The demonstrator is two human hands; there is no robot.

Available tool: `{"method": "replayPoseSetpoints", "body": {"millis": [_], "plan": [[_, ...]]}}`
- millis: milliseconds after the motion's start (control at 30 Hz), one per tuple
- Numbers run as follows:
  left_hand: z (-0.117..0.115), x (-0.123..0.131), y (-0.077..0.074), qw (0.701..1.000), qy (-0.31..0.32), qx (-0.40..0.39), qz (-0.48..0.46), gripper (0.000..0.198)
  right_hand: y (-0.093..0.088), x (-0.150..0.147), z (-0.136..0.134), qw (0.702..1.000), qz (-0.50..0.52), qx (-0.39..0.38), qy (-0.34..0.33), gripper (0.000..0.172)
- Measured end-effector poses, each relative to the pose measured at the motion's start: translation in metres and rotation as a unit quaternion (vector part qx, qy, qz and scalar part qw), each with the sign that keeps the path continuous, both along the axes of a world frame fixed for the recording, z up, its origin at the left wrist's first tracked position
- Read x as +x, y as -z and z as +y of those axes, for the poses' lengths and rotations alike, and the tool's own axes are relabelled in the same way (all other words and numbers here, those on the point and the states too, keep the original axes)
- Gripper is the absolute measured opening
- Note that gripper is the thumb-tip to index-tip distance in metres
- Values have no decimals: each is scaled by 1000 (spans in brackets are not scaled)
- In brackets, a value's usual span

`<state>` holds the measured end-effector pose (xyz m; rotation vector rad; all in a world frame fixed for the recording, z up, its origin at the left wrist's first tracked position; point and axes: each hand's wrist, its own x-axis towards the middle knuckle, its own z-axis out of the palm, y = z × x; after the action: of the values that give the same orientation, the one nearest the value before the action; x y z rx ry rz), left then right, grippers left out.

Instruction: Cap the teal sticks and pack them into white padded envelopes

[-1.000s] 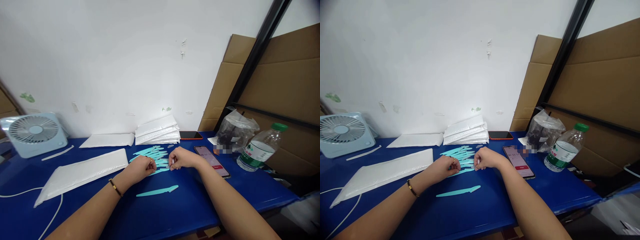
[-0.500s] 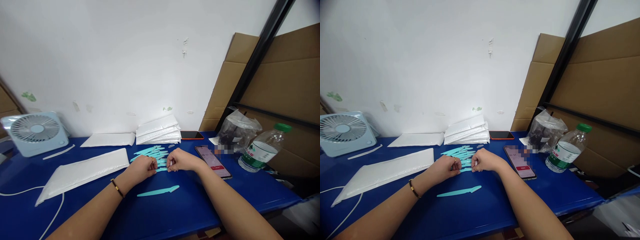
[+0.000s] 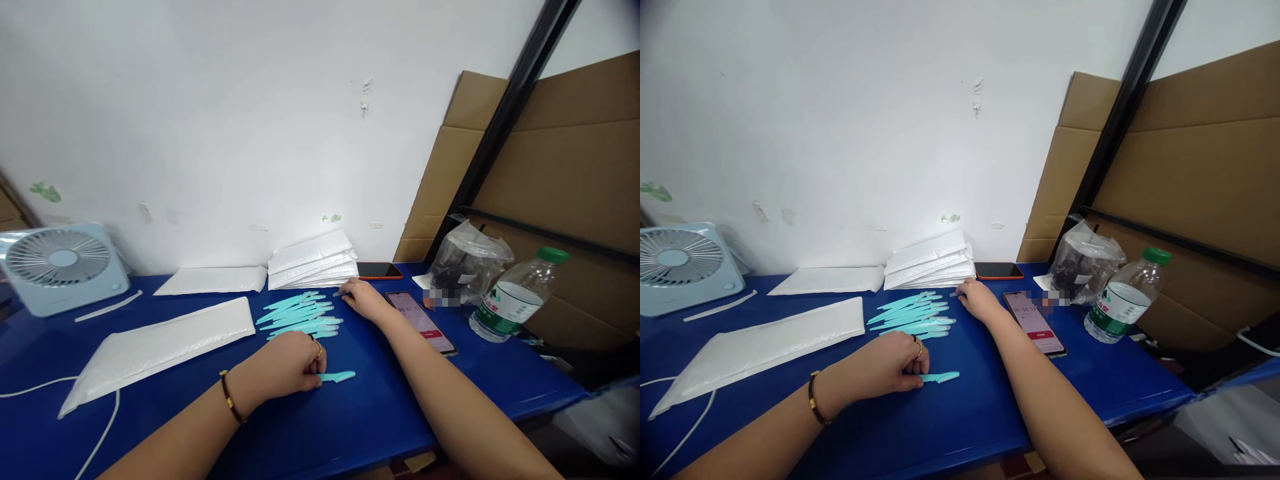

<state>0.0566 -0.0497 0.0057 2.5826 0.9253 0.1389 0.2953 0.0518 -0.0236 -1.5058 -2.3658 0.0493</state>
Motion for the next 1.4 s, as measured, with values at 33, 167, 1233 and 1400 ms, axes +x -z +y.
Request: {"method": "replayPoseSetpoints", "body": {"millis": [33, 167, 1233, 1400], "plan": [[0, 1, 2, 1000, -2, 18, 9, 9, 1, -2, 1, 1000, -15, -4, 11, 19], [7, 2, 5, 996, -34, 87, 13, 13, 0, -10, -4, 998, -40, -1, 38, 12], [52, -28, 21, 968, -218, 113, -53, 96, -12, -26, -33, 971, 120, -116, -171, 83], [60, -27, 20, 975, -207, 78, -16, 71, -3, -24, -20, 973, 73, -159, -154, 109]]}}
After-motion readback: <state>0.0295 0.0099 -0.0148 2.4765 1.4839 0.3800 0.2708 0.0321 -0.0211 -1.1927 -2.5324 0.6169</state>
